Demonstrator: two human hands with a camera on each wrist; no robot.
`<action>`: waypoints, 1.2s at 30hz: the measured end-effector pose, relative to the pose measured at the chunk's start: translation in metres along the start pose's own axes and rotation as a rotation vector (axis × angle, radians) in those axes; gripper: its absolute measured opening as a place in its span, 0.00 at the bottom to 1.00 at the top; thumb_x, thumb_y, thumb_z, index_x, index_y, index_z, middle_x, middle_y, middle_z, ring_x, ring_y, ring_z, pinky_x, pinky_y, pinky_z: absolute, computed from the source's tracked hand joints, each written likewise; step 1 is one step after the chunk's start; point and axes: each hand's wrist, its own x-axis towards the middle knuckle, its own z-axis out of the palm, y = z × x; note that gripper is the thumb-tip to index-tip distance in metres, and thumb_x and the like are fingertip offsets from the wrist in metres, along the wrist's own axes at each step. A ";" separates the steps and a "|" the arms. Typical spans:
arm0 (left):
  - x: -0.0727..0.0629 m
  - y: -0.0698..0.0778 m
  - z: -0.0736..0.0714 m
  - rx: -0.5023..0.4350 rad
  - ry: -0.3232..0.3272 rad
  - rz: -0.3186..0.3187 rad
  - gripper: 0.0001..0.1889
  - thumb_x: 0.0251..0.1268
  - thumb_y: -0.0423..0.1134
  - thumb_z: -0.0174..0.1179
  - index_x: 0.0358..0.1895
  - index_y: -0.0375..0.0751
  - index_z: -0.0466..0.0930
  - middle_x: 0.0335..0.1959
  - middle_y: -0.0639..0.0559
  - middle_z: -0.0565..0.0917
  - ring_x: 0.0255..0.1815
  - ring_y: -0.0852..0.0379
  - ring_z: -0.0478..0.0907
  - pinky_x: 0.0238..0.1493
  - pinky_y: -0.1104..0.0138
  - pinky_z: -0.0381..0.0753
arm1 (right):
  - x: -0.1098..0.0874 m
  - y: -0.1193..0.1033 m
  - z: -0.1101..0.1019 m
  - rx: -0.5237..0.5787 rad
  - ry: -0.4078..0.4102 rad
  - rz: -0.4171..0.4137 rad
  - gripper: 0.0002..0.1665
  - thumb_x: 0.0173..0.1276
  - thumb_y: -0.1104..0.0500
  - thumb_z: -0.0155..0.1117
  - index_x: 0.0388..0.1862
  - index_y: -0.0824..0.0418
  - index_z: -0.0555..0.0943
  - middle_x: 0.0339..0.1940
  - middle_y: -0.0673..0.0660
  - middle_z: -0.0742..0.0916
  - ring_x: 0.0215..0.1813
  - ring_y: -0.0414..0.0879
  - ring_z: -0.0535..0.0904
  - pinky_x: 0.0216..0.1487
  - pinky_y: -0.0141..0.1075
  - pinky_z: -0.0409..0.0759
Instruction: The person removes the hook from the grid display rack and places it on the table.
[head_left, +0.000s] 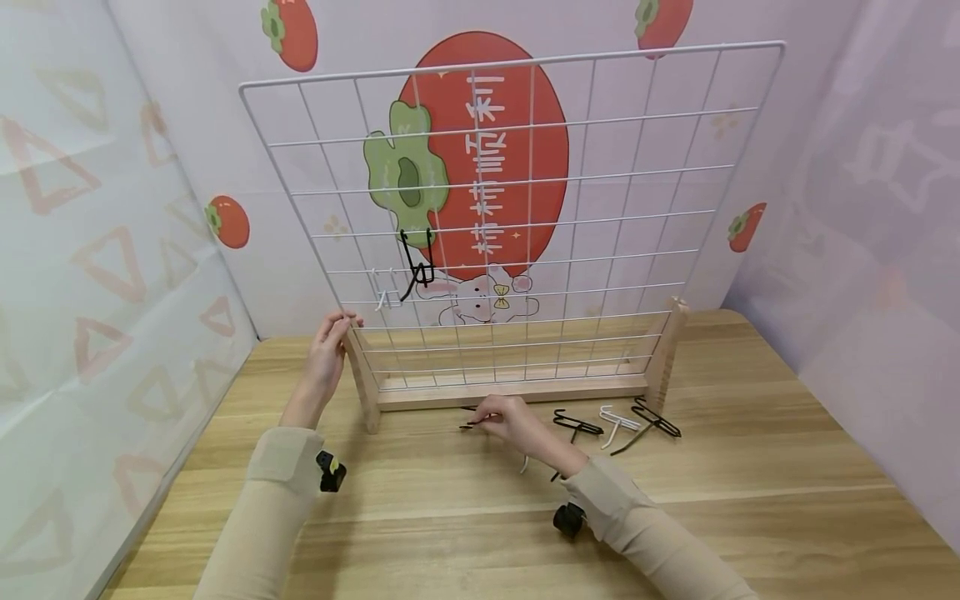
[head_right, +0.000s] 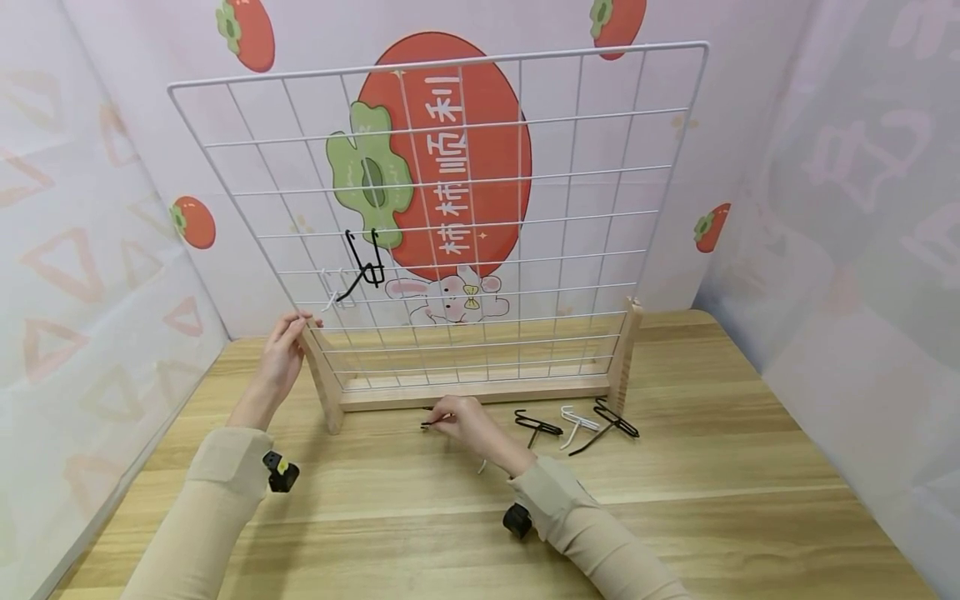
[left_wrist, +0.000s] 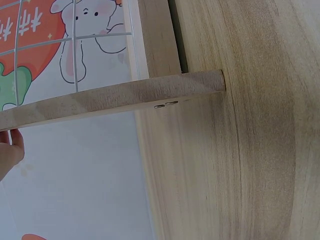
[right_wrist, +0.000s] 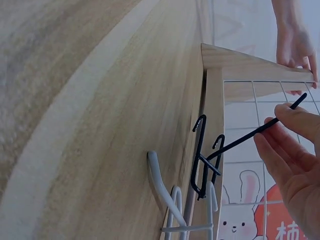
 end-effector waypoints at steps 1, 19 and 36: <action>0.000 0.000 0.000 0.001 0.000 0.000 0.06 0.70 0.38 0.40 0.40 0.50 0.67 0.38 0.57 0.74 0.49 0.58 0.64 0.49 0.70 0.58 | 0.000 0.000 0.000 -0.004 -0.003 0.002 0.04 0.54 0.73 0.60 0.30 0.68 0.79 0.30 0.58 0.83 0.35 0.47 0.80 0.38 0.25 0.75; 0.000 -0.002 -0.001 -0.025 -0.012 0.024 0.05 0.69 0.39 0.42 0.40 0.50 0.68 0.37 0.57 0.75 0.47 0.58 0.64 0.48 0.70 0.58 | -0.004 -0.006 0.002 -0.042 -0.120 0.056 0.04 0.55 0.71 0.61 0.29 0.65 0.81 0.30 0.56 0.82 0.34 0.42 0.78 0.35 0.24 0.75; 0.000 -0.002 -0.002 -0.005 -0.021 0.021 0.05 0.69 0.40 0.41 0.41 0.50 0.67 0.39 0.56 0.74 0.49 0.57 0.63 0.48 0.69 0.58 | -0.006 -0.013 0.008 -0.071 -0.230 0.124 0.01 0.54 0.67 0.64 0.27 0.64 0.82 0.31 0.52 0.82 0.38 0.42 0.78 0.40 0.27 0.74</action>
